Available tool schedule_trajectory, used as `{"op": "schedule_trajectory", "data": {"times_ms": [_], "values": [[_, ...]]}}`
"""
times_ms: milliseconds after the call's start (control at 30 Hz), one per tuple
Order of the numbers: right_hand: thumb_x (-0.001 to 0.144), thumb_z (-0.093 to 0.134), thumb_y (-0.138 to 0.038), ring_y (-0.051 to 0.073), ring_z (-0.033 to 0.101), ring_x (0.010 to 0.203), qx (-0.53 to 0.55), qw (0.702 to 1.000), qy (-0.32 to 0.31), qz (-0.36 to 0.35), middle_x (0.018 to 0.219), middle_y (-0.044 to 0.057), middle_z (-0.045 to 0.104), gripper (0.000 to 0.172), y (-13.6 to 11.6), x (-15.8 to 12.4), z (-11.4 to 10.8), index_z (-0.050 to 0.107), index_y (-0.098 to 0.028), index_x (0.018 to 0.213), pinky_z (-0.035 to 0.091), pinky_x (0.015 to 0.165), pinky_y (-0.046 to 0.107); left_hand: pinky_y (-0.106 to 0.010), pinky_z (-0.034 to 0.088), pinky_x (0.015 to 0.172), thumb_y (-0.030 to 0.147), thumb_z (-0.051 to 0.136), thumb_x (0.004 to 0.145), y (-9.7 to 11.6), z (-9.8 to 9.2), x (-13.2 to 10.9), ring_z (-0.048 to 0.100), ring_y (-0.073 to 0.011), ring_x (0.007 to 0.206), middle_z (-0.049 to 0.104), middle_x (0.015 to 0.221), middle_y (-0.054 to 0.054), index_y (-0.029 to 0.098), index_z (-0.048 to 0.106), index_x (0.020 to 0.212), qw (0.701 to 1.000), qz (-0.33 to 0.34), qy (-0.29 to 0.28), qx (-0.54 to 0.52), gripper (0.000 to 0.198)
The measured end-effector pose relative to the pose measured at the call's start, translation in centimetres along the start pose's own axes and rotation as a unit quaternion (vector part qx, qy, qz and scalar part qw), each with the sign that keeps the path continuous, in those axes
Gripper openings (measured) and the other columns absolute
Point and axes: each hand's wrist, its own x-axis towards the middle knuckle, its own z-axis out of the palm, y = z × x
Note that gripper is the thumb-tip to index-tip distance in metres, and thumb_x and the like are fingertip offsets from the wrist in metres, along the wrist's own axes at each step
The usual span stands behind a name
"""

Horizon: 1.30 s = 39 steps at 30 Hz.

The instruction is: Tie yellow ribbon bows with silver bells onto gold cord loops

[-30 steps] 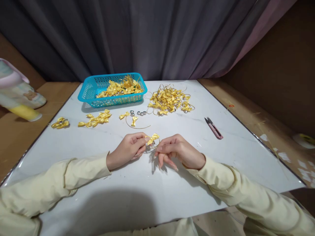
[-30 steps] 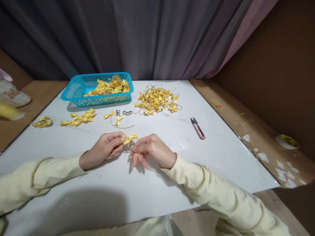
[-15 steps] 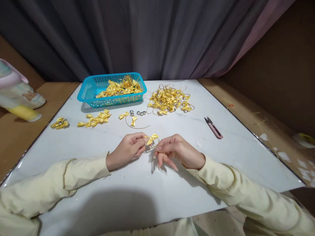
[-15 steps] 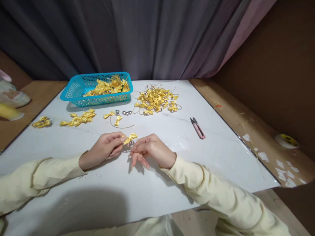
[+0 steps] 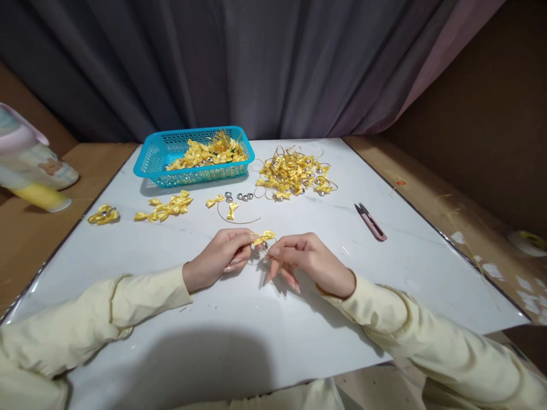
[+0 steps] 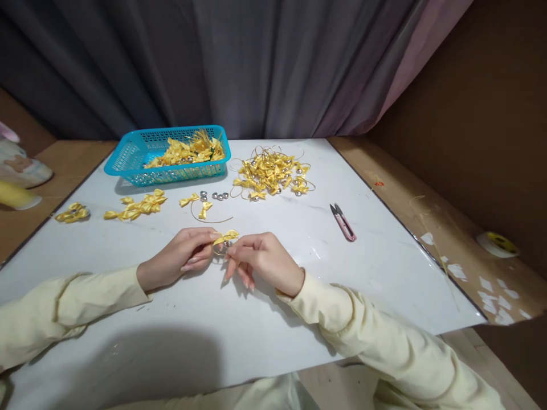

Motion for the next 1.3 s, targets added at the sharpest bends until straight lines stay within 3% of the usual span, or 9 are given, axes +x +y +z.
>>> {"op": "schedule_trajectory", "data": {"times_ms": [200,433,1300], "values": [[0.08,0.053,-0.036,0.006,0.044,0.037,-0.098,0.994,0.013,-0.039,0.063,0.007,0.066,0.03,0.06,-0.37,-0.14,0.06,-0.011,0.065,0.035,0.037,0.019,-0.015,0.014,0.032,0.029,0.051,0.082,-0.03,0.02,-0.03,0.021,-0.0024,0.029,0.032,0.037,0.01,0.016,0.046,0.062,1.0,0.001,-0.002,0.005,0.025],[0.076,0.055,-0.034,0.006,0.041,0.033,-0.074,0.997,0.012,-0.022,0.052,0.004,0.062,0.028,-0.28,-0.48,-0.2,0.057,-0.012,0.06,0.031,0.034,0.02,-0.015,0.014,0.031,0.029,0.051,0.083,-0.08,0.16,-0.11,0.021,-0.0023,0.03,0.033,0.036,0.009,0.015,0.047,0.063,1.0,0.001,-0.012,0.014,0.024],[0.075,0.057,-0.033,0.006,0.041,0.032,-0.051,0.998,0.016,-0.027,0.052,0.004,0.062,0.027,-0.27,-0.41,-0.09,0.056,-0.012,0.059,0.033,0.032,0.02,-0.016,0.014,0.031,0.031,0.053,0.08,0.02,0.22,-0.16,0.021,-0.0025,0.029,0.032,0.036,0.01,0.016,0.047,0.063,1.0,-0.003,-0.005,0.027,0.024]]}}
